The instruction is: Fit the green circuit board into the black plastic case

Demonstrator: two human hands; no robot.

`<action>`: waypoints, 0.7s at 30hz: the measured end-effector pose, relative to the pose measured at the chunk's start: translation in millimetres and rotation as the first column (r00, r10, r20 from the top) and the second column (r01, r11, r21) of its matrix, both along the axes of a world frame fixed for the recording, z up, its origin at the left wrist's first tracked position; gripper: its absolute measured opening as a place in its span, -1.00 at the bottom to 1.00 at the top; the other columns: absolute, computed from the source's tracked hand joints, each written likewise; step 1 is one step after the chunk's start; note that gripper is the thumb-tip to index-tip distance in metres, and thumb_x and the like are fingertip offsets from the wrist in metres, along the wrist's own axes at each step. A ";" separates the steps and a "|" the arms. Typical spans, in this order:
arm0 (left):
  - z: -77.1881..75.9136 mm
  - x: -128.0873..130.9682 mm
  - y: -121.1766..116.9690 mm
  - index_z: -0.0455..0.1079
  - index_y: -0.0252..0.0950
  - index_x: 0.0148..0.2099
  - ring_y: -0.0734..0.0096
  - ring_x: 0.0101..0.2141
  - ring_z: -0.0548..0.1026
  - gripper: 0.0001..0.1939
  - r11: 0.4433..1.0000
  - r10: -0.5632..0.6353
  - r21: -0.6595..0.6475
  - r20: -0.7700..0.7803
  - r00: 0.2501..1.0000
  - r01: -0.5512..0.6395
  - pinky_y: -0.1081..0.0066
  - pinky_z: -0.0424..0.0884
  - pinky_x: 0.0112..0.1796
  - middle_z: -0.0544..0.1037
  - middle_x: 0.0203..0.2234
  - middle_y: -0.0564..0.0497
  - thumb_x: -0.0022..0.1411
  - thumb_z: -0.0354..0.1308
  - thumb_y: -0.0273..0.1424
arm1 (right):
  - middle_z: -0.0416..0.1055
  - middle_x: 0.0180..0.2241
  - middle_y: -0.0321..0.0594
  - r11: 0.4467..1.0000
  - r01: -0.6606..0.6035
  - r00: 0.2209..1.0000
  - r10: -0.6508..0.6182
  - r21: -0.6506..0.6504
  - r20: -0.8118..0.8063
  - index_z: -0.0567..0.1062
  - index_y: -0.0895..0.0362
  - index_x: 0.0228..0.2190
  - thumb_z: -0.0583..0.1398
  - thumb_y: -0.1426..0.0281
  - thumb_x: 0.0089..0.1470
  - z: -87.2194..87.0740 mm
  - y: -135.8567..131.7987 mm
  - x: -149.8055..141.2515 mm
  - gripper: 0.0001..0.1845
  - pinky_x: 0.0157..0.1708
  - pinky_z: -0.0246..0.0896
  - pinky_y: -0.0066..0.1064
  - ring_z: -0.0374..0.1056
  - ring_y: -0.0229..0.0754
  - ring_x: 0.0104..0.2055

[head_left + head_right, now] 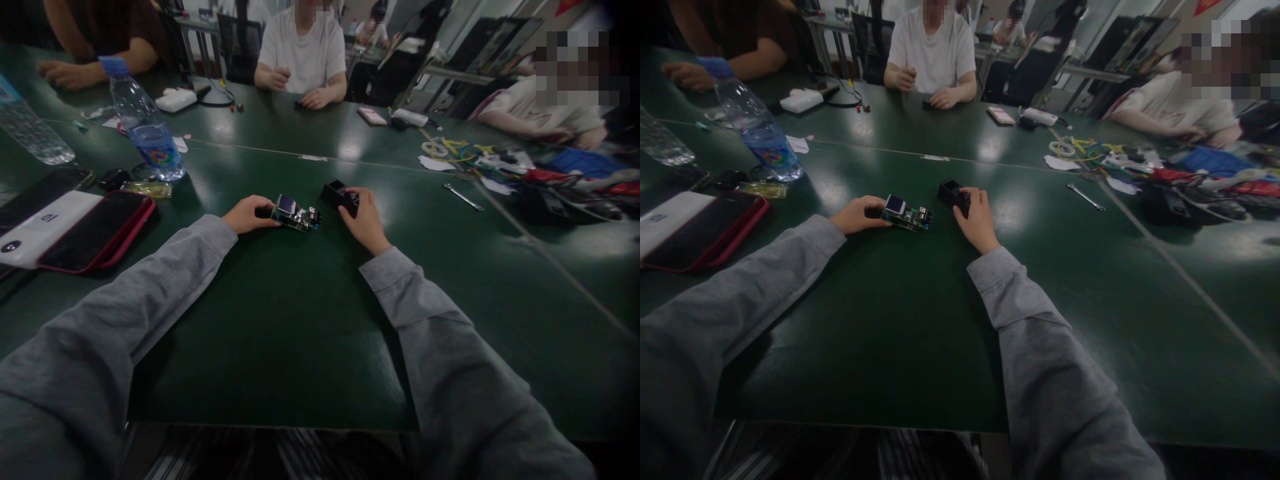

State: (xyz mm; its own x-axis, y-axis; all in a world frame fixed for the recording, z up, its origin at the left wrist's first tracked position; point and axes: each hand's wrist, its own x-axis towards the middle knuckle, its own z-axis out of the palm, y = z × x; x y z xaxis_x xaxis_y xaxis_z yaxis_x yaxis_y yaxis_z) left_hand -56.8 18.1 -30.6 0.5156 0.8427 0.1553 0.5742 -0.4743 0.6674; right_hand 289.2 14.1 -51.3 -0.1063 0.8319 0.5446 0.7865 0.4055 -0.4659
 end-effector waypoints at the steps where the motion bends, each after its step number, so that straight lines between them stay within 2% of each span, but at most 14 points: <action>1: 0.8 0.4 -0.6 0.58 -0.25 -0.05 0.09 0.14 0.48 -0.67 1.000 -0.002 0.000 0.004 1.000 0.002 0.03 0.31 0.23 0.62 0.02 -0.07 0.18 0.41 -0.23 | 0.34 0.08 0.03 1.000 0.004 1.000 -0.004 -0.007 0.001 0.36 0.07 0.10 0.22 0.40 0.14 0.5 -0.4 -0.4 -0.52 0.23 0.31 0.19 0.38 0.16 0.15; 9: 2.0 0.2 -0.7 0.57 -0.26 -0.03 0.06 0.12 0.49 -0.64 0.999 0.012 -0.031 0.014 1.000 -0.012 0.03 0.35 0.19 0.61 0.01 -0.09 0.17 0.42 -0.21 | 0.34 0.11 0.07 1.000 0.006 1.000 -0.005 -0.019 0.018 0.36 0.09 0.11 0.22 0.38 0.15 3.2 -1.9 -2.5 -0.52 0.20 0.34 0.17 0.36 0.19 0.18; 15: -6.1 -2.3 3.9 0.57 -0.25 -0.02 0.13 0.01 0.57 -0.61 0.998 0.047 -0.051 0.132 0.990 -0.041 0.07 0.43 0.11 0.64 -0.03 -0.09 0.13 0.45 -0.24 | 0.37 0.07 0.04 1.000 0.018 1.000 -0.018 -0.014 0.016 0.38 0.07 0.09 0.22 0.37 0.14 5.3 -3.4 -3.7 -0.54 0.16 0.37 0.15 0.39 0.15 0.12; 21: -5.1 -2.6 1.6 0.56 -0.30 0.00 0.14 0.00 0.58 -0.62 0.985 0.173 -0.015 0.244 0.954 -0.175 0.05 0.45 0.11 0.64 -0.01 -0.13 0.18 0.42 -0.26 | 0.40 0.05 0.05 0.999 0.039 0.998 -0.039 0.002 0.040 0.39 0.07 0.08 0.22 0.34 0.14 5.1 -3.6 -4.4 -0.54 0.15 0.34 0.18 0.36 0.19 0.13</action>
